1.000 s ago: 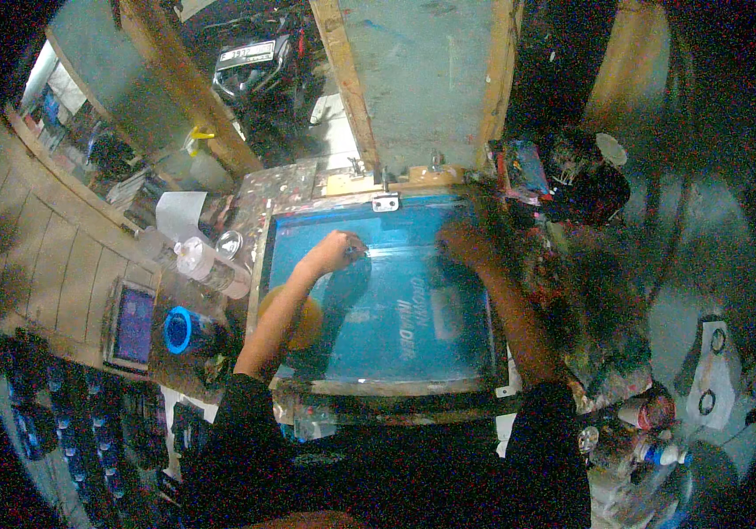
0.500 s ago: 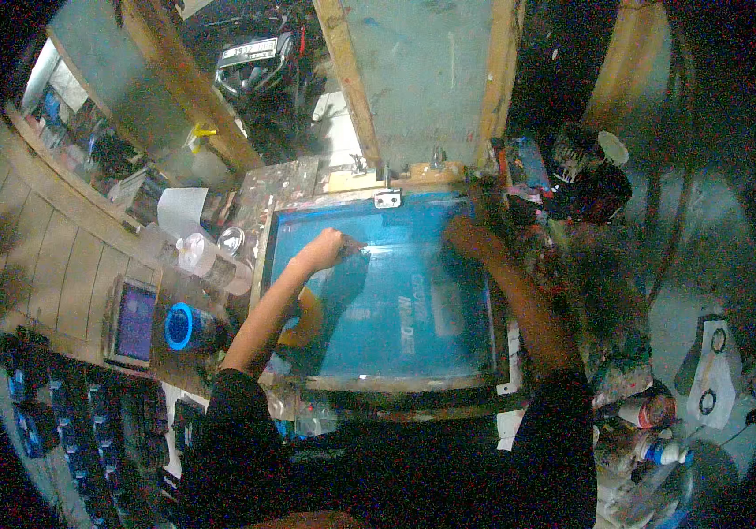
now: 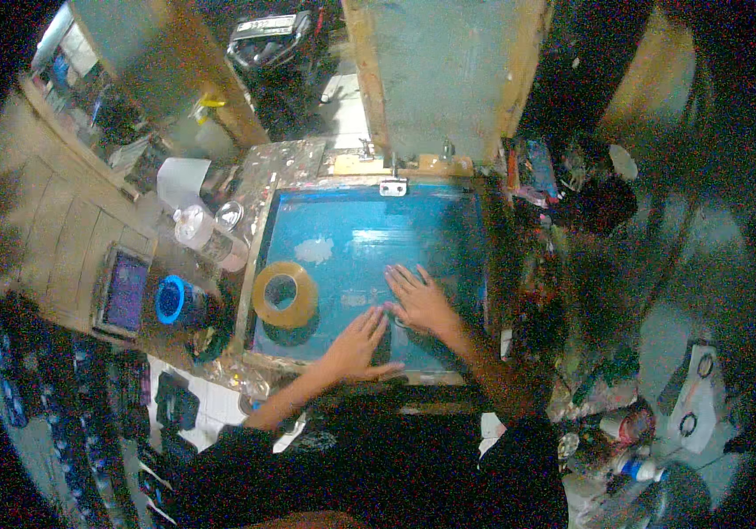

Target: The person prepares a screen for printing by applying strips of adhesive tape along the inside edges of the frame and over the screen mesh to seal gaps.

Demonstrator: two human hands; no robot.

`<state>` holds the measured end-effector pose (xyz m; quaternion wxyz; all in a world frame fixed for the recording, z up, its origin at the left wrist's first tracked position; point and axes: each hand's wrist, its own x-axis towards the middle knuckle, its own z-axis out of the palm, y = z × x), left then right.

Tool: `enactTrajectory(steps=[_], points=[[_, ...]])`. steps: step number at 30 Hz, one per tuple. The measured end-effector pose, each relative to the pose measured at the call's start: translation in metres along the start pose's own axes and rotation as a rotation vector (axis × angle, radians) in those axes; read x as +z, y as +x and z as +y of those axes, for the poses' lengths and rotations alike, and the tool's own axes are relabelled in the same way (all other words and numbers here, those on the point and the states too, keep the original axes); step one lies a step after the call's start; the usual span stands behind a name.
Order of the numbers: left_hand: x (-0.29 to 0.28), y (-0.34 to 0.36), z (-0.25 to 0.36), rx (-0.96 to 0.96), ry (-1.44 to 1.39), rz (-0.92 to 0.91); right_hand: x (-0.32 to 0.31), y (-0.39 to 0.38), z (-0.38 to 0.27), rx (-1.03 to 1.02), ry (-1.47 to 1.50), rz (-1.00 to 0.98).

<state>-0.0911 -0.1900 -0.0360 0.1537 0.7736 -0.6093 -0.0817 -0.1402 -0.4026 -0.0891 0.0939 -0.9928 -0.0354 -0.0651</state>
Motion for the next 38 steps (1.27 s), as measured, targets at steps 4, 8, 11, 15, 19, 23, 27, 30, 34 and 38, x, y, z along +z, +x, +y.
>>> enactTrajectory(steps=[4,8,11,15,19,23,27,30,34,38], points=[[-0.001,-0.043,0.024,-0.051,-0.082,0.060,-0.014,-0.003,-0.008,0.042,-0.053,-0.073],[0.020,-0.058,0.022,-0.040,-0.112,0.137,-0.009,0.003,-0.019,-0.067,-0.066,0.047],[0.022,-0.058,0.022,-0.029,-0.110,0.200,-0.016,-0.011,-0.024,-0.013,-0.057,0.024],[0.014,-0.053,0.026,-0.014,-0.097,0.236,-0.043,-0.060,-0.042,0.112,-0.004,0.125],[0.023,-0.045,0.026,-0.004,0.113,0.068,-0.034,-0.101,-0.072,0.074,0.170,0.200],[0.035,-0.041,0.019,0.061,0.196,0.126,-0.034,-0.104,-0.088,0.181,0.119,0.233],[0.037,-0.041,0.020,0.083,0.210,0.108,-0.031,-0.106,-0.093,0.226,0.123,0.196],[0.045,-0.043,0.014,0.065,0.223,0.094,-0.040,-0.098,-0.099,0.215,0.162,0.072],[0.030,-0.039,0.015,0.016,0.150,0.099,-0.052,-0.066,-0.084,0.149,0.238,0.122],[-0.025,-0.037,0.011,-0.195,-0.359,0.268,-0.036,-0.029,-0.052,0.032,0.242,0.201]])
